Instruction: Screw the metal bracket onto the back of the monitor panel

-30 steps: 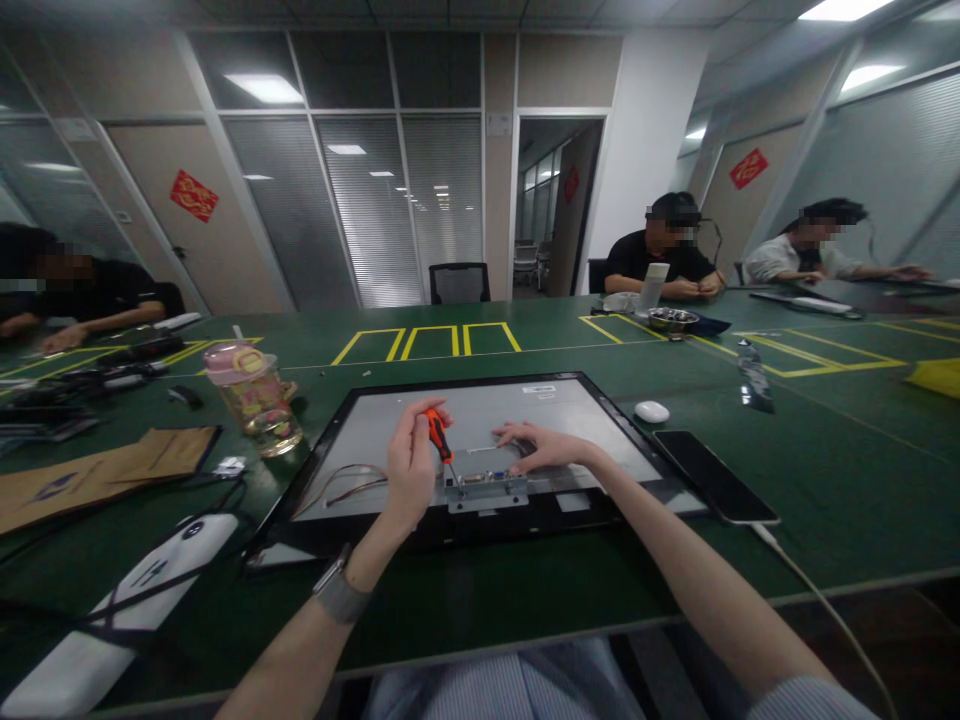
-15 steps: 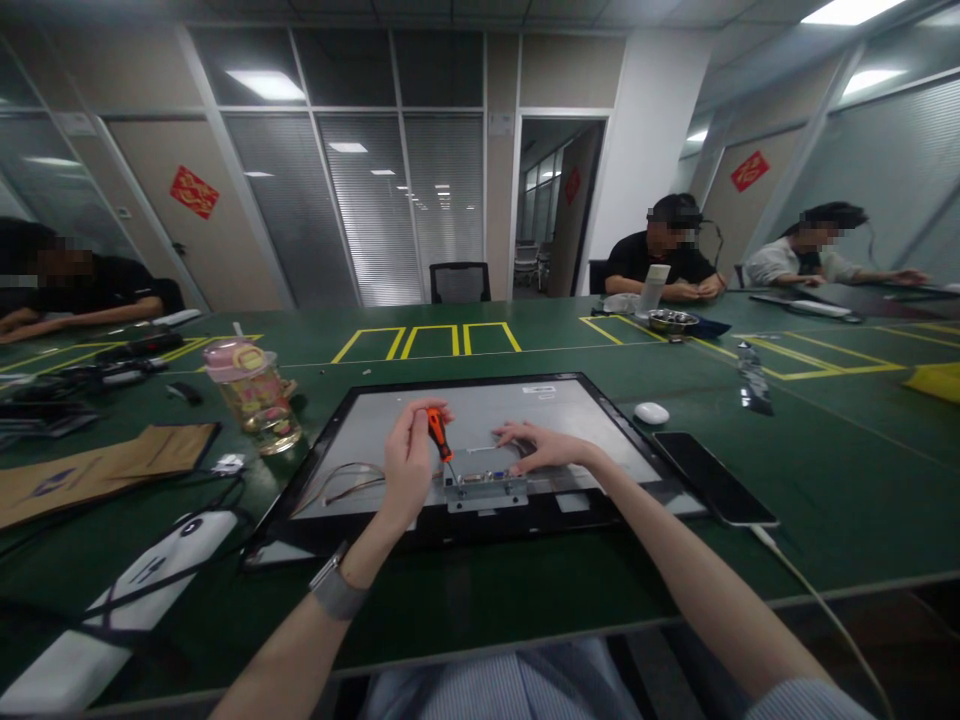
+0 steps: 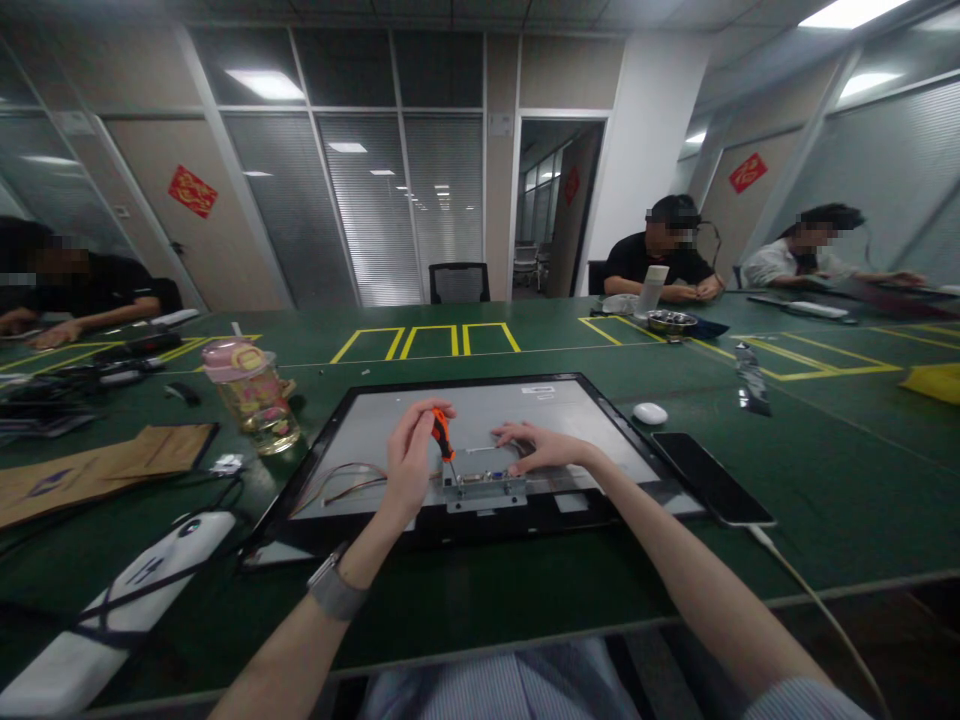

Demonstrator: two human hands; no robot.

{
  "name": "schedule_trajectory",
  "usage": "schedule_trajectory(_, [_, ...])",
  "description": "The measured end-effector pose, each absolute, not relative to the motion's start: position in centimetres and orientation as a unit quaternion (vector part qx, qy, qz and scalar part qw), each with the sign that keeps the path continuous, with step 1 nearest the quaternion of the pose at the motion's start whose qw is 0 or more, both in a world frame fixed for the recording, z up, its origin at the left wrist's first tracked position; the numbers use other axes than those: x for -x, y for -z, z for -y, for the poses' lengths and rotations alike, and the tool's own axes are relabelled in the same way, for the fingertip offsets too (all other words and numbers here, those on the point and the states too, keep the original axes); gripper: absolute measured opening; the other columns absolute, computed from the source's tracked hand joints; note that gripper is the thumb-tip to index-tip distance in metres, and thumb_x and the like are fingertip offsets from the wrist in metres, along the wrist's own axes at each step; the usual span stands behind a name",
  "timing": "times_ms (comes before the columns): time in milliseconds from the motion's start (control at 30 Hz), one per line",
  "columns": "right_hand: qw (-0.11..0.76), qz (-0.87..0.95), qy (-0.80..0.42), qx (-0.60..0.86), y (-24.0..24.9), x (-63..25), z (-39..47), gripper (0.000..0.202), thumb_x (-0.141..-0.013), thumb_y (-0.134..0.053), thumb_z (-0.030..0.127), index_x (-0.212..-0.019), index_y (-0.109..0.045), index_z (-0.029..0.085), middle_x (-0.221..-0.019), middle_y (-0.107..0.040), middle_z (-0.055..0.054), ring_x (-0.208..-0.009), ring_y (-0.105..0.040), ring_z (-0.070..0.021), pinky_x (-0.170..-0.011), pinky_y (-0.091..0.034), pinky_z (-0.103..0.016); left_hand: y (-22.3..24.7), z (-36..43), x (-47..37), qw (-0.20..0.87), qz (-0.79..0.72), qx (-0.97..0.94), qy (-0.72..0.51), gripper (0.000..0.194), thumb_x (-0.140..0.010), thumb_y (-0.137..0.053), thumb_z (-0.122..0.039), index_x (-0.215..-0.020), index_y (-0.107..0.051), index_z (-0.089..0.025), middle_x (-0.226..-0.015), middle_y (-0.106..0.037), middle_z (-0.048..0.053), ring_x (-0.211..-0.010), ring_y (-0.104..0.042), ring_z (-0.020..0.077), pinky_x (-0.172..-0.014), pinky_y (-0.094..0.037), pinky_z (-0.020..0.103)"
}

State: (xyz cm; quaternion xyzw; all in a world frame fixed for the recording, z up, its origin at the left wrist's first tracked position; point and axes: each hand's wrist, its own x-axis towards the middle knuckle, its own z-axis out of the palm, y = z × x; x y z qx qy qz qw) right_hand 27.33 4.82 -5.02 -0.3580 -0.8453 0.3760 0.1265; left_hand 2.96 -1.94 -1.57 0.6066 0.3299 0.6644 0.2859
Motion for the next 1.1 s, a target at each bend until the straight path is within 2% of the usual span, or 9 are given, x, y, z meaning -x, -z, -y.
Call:
schedule_trajectory(133, [0.13, 0.851, -0.367, 0.352, 5.1, -27.3, -4.9, 0.064, -0.068, -0.066, 0.065, -0.117, -0.059, 0.025, -0.146, -0.037, -0.005, -0.14, -0.015, -0.0294, -0.115, 0.003, -0.048, 1.5, 1.5, -2.7, 0.212, -0.359, -0.603, -0.68, 0.019, -0.084, -0.056, -0.033, -0.078, -0.065, -0.018, -0.082, -0.056, 0.003, -0.079, -0.054, 0.014, -0.069, -0.043, 0.023])
schedule_trajectory(267, [0.125, 0.851, -0.365, 0.357, 4.9, -27.3, -4.8, 0.066, -0.067, -0.066, 0.067, -0.117, -0.059, 0.024, -0.146, -0.037, -0.006, -0.14, -0.015, -0.0293, -0.115, 0.001, -0.048, 1.3, 1.5, -2.6, 0.186, -0.403, -0.6, -0.665, 0.019, -0.086, -0.053, -0.032, -0.089, -0.066, -0.018, -0.081, -0.057, 0.002, -0.073, -0.054, 0.0126, -0.068, -0.044, 0.024])
schedule_trajectory(400, [0.127, 0.851, -0.366, 0.356, 5.0, -27.3, -4.8, 0.065, -0.067, -0.066, 0.067, -0.116, -0.059, 0.025, -0.146, -0.037, -0.005, -0.14, -0.015, -0.0287, -0.115, 0.003, -0.048, 1.5, 1.7, -2.8, 0.263, -0.365, -0.59, -0.671, 0.028, -0.092, -0.042, -0.034, -0.101, -0.061, -0.016, -0.085, -0.065, 0.006, -0.081, -0.061, 0.0155, -0.078, -0.048, 0.03])
schedule_trajectory(600, [0.125, 0.849, -0.374, 0.35, 5.1, -27.4, -5.0, 0.064, -0.067, -0.066, 0.066, -0.117, -0.058, 0.026, -0.147, -0.036, -0.004, -0.141, -0.013, -0.0289, -0.115, 0.004, -0.049, 2.1, 0.9, -2.8, 0.38, -0.298, -0.556, -0.677, 0.028, -0.085, -0.053, -0.037, -0.099, -0.065, -0.015, -0.093, -0.068, 0.01, -0.088, -0.064, 0.0199, -0.085, -0.048, 0.036])
schedule_trajectory(667, [0.123, 0.847, -0.376, 0.354, 5.1, -27.5, -5.0, 0.065, -0.067, -0.067, 0.067, -0.117, -0.058, 0.026, -0.147, -0.036, -0.004, -0.141, -0.013, -0.0295, -0.115, 0.003, -0.049, 2.1, 0.6, -2.6, 0.392, -0.304, -0.546, -0.675, 0.027, -0.082, -0.059, -0.036, -0.097, -0.067, -0.015, -0.089, -0.068, 0.009, -0.086, -0.064, 0.0189, -0.083, -0.049, 0.034])
schedule_trajectory(833, [0.12, 0.85, -0.371, 0.354, 5.0, -27.5, -4.9, 0.064, -0.068, -0.066, 0.065, -0.118, -0.058, 0.026, -0.147, -0.036, -0.004, -0.14, -0.015, -0.0283, -0.115, 0.004, -0.048, 2.1, 0.4, -2.4, 0.365, -0.348, -0.521, -0.689, 0.019, -0.07, -0.071, -0.031, -0.083, -0.068, -0.017, -0.074, -0.061, 0.001, -0.069, -0.056, 0.0107, -0.065, -0.047, 0.022])
schedule_trajectory(933, [0.122, 0.851, -0.37, 0.353, 5.1, -27.5, -5.0, 0.064, -0.068, -0.066, 0.065, -0.118, -0.057, 0.026, -0.147, -0.036, -0.005, -0.14, -0.014, -0.0286, -0.115, 0.003, -0.048, 2.0, 0.5, -2.6, 0.353, -0.345, -0.513, -0.702, 0.018, -0.073, -0.068, -0.032, -0.084, -0.069, -0.018, -0.082, -0.064, 0.002, -0.076, -0.059, 0.0122, -0.07, -0.048, 0.022])
schedule_trajectory(1100, [0.128, 0.848, -0.369, 0.357, 5.4, -27.4, -5.1, 0.068, -0.065, -0.066, 0.069, -0.117, -0.059, 0.026, -0.146, -0.037, -0.005, -0.14, -0.015, -0.03, -0.115, 0.003, -0.047, 1.8, 0.9, -3.0, 0.414, -0.301, -0.51, -0.691, 0.028, -0.082, -0.055, -0.034, -0.099, -0.068, -0.016, -0.098, -0.068, 0.01, -0.093, -0.064, 0.0195, -0.084, -0.049, 0.033])
